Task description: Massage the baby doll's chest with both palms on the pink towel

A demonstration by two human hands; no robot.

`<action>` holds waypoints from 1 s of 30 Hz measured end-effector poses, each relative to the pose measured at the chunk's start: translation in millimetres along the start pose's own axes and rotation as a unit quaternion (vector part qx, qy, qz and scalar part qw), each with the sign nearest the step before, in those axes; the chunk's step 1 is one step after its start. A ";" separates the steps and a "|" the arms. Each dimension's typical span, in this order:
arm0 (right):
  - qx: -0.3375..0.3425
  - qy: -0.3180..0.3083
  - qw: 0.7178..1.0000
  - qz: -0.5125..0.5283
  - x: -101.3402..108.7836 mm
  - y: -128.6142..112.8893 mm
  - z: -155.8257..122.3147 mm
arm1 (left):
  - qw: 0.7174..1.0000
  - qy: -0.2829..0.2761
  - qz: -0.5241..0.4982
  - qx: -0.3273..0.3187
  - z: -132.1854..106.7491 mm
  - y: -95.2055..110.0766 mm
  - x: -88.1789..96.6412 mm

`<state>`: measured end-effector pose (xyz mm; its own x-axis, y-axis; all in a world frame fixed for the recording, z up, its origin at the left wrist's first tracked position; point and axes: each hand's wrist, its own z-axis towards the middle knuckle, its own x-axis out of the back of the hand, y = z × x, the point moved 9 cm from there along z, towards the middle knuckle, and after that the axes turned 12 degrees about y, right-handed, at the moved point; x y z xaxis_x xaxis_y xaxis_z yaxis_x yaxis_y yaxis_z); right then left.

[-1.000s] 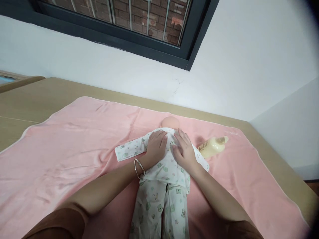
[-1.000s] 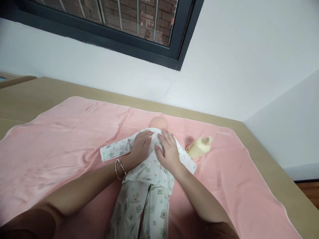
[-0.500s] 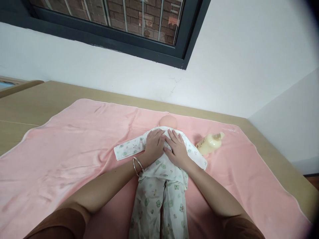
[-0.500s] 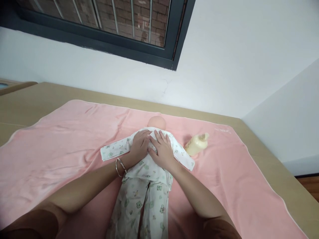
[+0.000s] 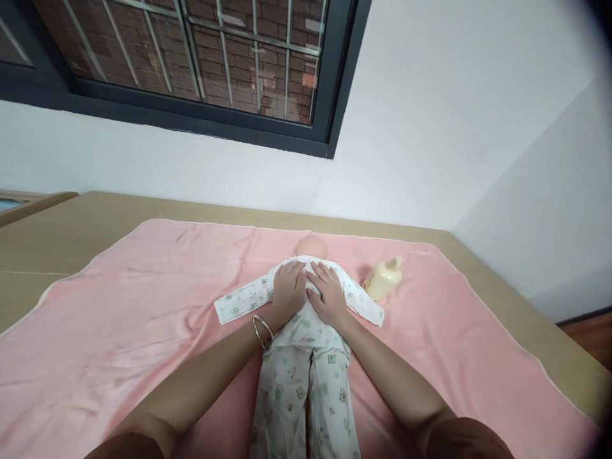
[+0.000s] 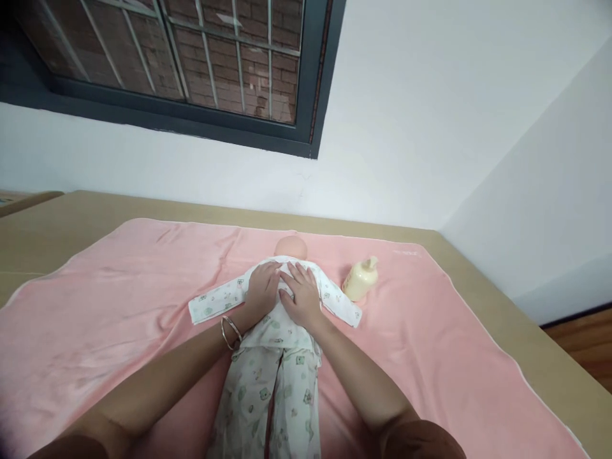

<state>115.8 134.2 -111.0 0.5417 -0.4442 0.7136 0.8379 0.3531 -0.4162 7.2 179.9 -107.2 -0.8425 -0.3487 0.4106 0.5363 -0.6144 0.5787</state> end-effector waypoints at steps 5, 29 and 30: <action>-0.002 0.019 1.000 0.010 4.3 1.4 2.2 | 0.999 -0.008 -0.024 0.025 1.8 0.0 0.7; -0.169 0.210 0.956 -0.115 188.9 86.7 -10.0 | 0.706 -0.242 -0.450 0.491 5.5 169.1 -114.4; -0.159 0.195 0.960 -0.122 183.9 83.6 -8.9 | 0.684 -0.249 -0.460 0.508 3.5 172.7 -120.2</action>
<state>286.1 74.7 -19.6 0.2586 -0.7776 0.5731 0.8876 -0.0427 -0.4585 201.3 118.2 -54.1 -0.8612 0.2953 -0.4137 -0.2377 0.4854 0.8413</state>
